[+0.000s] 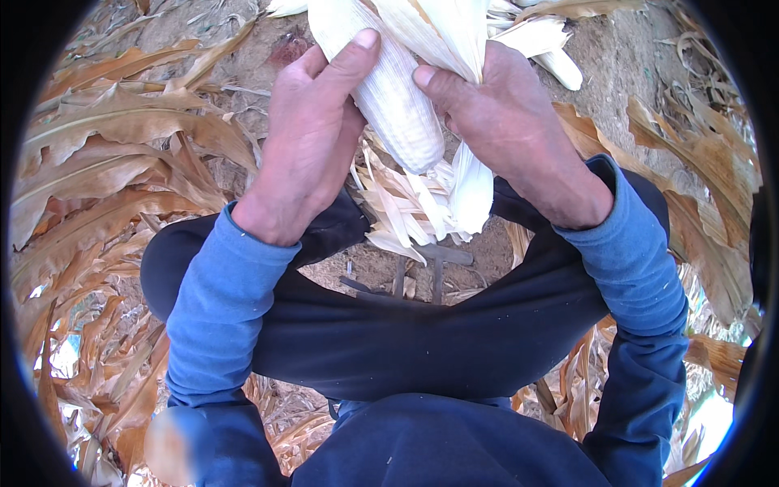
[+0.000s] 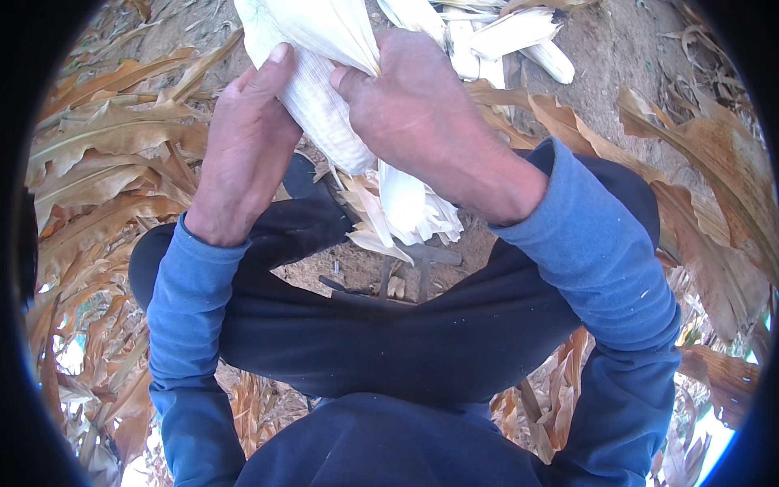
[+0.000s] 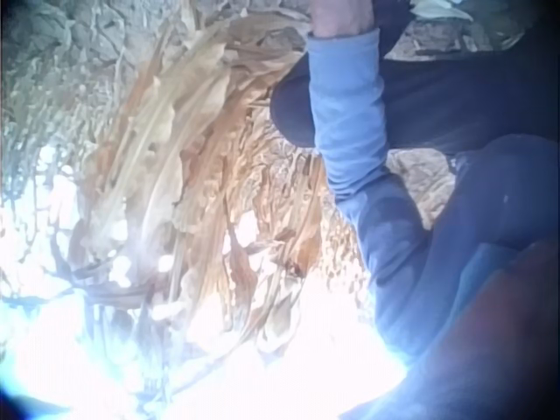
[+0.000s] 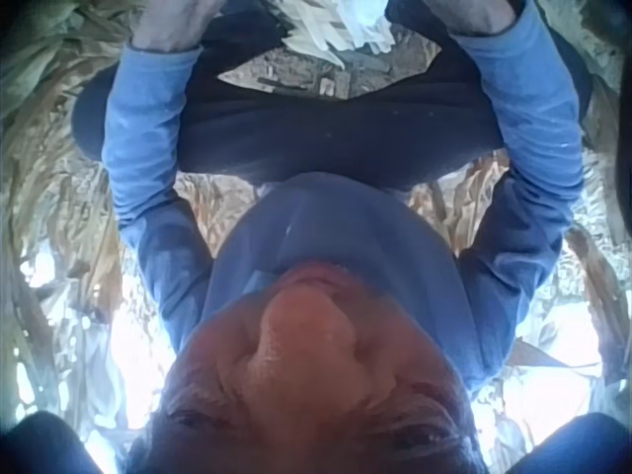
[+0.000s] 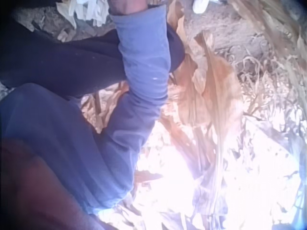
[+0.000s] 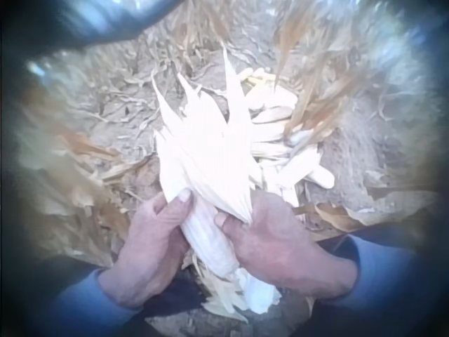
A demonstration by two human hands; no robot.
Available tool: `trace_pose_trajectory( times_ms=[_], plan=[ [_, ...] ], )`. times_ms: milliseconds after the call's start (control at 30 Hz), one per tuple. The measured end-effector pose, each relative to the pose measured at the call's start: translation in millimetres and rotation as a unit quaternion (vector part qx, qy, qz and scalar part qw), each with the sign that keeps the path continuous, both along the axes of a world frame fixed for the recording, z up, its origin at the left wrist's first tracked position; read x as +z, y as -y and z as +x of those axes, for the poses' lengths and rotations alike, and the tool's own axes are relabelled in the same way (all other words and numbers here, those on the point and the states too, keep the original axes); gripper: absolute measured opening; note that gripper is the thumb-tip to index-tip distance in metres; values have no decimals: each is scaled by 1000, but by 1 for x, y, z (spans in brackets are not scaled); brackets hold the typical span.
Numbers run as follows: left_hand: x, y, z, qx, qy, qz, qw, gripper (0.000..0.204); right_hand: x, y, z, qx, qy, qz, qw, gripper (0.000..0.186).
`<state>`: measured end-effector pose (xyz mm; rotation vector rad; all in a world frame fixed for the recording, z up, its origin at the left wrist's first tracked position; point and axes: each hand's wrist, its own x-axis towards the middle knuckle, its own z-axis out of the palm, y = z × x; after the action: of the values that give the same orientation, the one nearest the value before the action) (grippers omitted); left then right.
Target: The person shucks corn cobs by hand, peeling back the husks and removing the silk to reveal the kernels. The person handles multiple corn cobs one at a time, discarding the husks and silk onto the ground.
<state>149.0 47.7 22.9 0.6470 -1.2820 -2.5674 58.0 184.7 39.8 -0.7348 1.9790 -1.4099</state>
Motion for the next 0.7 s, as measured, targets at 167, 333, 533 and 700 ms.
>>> trace_pose_trajectory(
  times_ms=[167,333,533,700],
  plan=[
    [4,9,3,-19,-35,77,996,32,-1,-1,-6,3,11,24,1000,33],
    [7,9,2,-25,7,-42,999,32,-7,-2,-10,-10,-50,-23,998,34],
    [5,9,2,2,29,-76,997,38,-1,-4,-12,-16,-5,11,1000,34],
    [7,5,1,12,18,-81,996,40,3,-3,-13,17,61,-26,998,38]
  ],
)
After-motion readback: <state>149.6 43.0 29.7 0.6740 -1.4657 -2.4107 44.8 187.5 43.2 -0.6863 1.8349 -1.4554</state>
